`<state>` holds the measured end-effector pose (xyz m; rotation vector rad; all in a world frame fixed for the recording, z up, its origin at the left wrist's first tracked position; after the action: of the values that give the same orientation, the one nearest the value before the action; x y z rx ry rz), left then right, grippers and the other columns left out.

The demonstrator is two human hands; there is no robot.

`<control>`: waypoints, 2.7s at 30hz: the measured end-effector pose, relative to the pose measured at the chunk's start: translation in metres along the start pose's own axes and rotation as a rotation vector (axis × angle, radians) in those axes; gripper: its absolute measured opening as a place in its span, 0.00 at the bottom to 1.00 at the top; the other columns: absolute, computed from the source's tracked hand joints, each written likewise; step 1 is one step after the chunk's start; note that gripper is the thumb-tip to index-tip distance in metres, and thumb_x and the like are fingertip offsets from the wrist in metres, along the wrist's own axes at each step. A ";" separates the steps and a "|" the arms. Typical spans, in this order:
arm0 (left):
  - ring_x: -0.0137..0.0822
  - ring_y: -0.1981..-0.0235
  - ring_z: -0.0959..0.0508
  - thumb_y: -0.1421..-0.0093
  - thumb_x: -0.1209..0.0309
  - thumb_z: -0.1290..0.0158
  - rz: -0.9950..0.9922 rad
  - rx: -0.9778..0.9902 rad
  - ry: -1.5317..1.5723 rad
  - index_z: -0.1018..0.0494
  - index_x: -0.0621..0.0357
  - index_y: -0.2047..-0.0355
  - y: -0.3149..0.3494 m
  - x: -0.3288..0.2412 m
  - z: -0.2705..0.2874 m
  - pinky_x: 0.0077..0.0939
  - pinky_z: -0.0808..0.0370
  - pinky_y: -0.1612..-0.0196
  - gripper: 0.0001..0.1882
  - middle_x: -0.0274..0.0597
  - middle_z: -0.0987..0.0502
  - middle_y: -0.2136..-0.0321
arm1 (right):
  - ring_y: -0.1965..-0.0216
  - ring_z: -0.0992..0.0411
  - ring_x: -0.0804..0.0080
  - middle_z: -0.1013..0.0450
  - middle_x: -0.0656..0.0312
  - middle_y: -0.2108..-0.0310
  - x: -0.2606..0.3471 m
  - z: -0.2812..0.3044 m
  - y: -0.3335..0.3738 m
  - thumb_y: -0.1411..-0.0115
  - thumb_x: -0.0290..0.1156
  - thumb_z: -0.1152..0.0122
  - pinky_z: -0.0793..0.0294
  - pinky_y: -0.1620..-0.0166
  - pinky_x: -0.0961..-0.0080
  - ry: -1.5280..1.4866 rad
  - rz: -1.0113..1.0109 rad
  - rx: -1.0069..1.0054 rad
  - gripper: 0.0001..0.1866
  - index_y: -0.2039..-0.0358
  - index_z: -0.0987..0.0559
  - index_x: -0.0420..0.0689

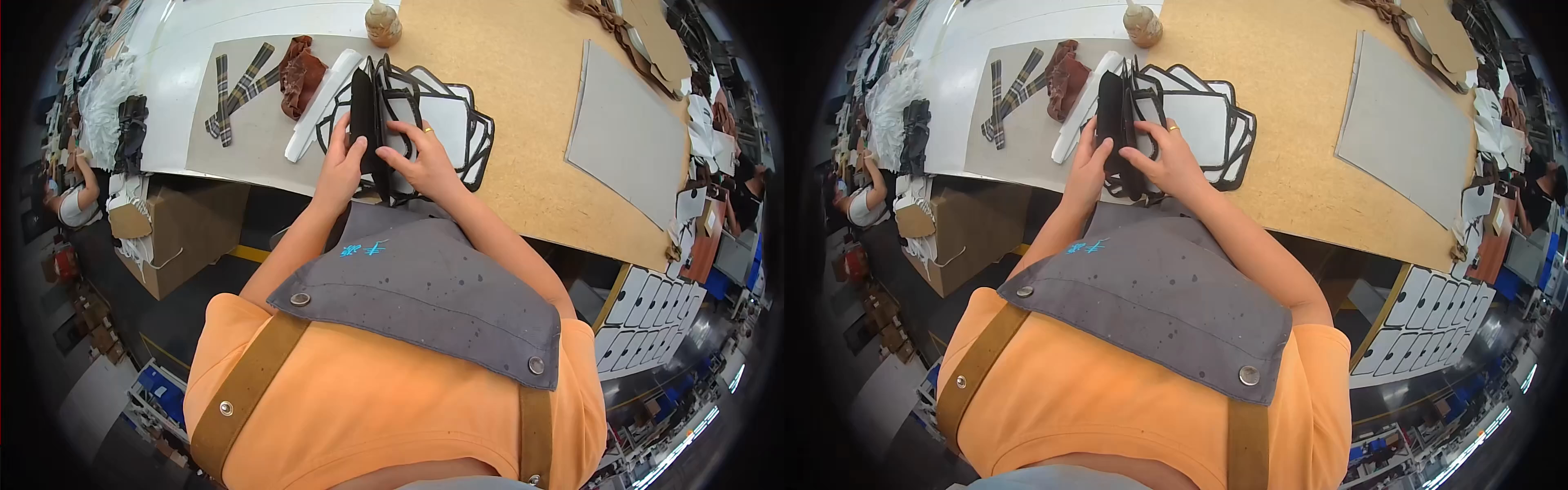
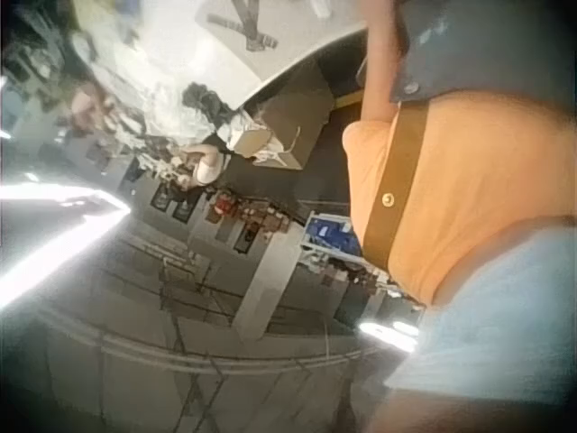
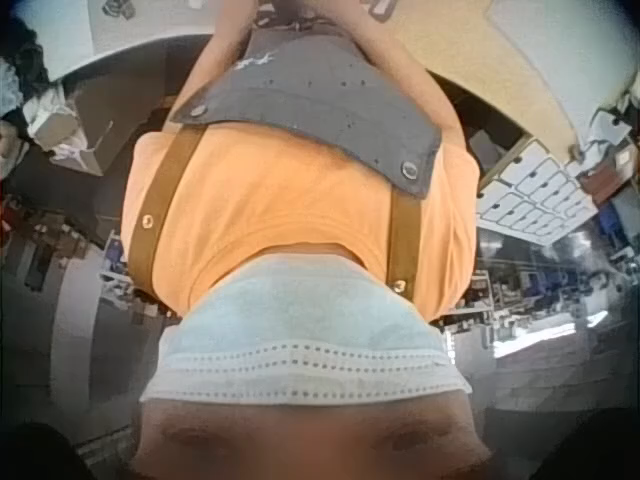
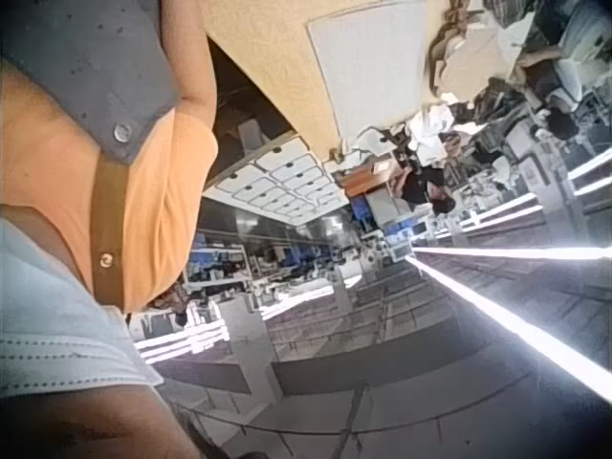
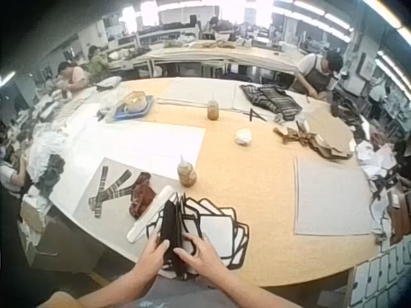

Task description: Aligning and pressing together black leather panels and white stiffener backings on a workshop table.

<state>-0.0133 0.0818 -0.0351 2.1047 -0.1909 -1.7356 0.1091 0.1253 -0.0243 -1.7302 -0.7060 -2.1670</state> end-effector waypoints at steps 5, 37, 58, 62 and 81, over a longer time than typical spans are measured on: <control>0.27 0.57 0.32 0.39 0.75 0.59 -0.085 -0.046 0.086 0.51 0.61 0.41 0.001 -0.007 -0.002 0.19 0.34 0.55 0.26 0.45 0.35 0.52 | 0.49 0.37 0.44 0.39 0.37 0.50 -0.012 0.003 0.000 0.45 0.34 0.46 0.37 0.48 0.64 0.147 0.121 -0.101 0.20 0.53 0.29 0.39; 0.30 0.53 0.32 0.39 0.76 0.61 -0.142 -0.040 -0.111 0.46 0.67 0.44 -0.011 0.009 -0.005 0.21 0.36 0.51 0.22 0.46 0.34 0.52 | 0.45 0.44 0.36 0.37 0.29 0.56 -0.007 0.009 -0.002 0.48 0.42 0.39 0.37 0.47 0.62 0.198 0.103 -0.066 0.24 0.55 0.26 0.39; 0.39 0.49 0.32 0.45 0.75 0.49 -0.076 0.160 -0.066 0.54 0.55 0.39 0.007 0.024 -0.034 0.29 0.29 0.52 0.36 0.54 0.38 0.45 | 0.60 0.33 0.47 0.28 0.45 0.67 -0.046 0.031 -0.009 0.46 0.32 0.45 0.42 0.44 0.64 0.205 0.038 -0.241 0.14 0.64 0.26 0.34; 0.38 0.49 0.32 0.45 0.75 0.49 -0.025 0.213 -0.205 0.47 0.57 0.41 0.013 0.024 -0.042 0.29 0.29 0.51 0.31 0.50 0.38 0.45 | 0.63 0.30 0.60 0.28 0.49 0.66 -0.075 0.039 -0.010 0.45 0.30 0.45 0.33 0.55 0.70 0.062 -0.041 -0.249 0.13 0.63 0.27 0.34; 0.50 0.47 0.36 0.47 0.70 0.47 -0.360 0.725 -0.925 0.28 0.55 0.58 0.016 0.071 -0.079 0.40 0.39 0.46 0.15 0.47 0.36 0.45 | 0.57 0.30 0.74 0.30 0.60 0.57 -0.165 0.067 0.048 0.37 0.35 0.56 0.30 0.55 0.71 -0.745 -0.433 -0.513 0.19 0.49 0.34 0.39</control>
<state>0.0812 0.0593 -0.0819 1.5743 -0.8412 -3.1236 0.2293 0.1072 -0.1631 -2.9687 -0.7800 -2.0371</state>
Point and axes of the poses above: each hand's wrist, its own y-axis away from the middle knuckle, its own z-axis out of the back of the hand, x = y × z, the point moved 9 cm from there along -y, towards the middle knuckle
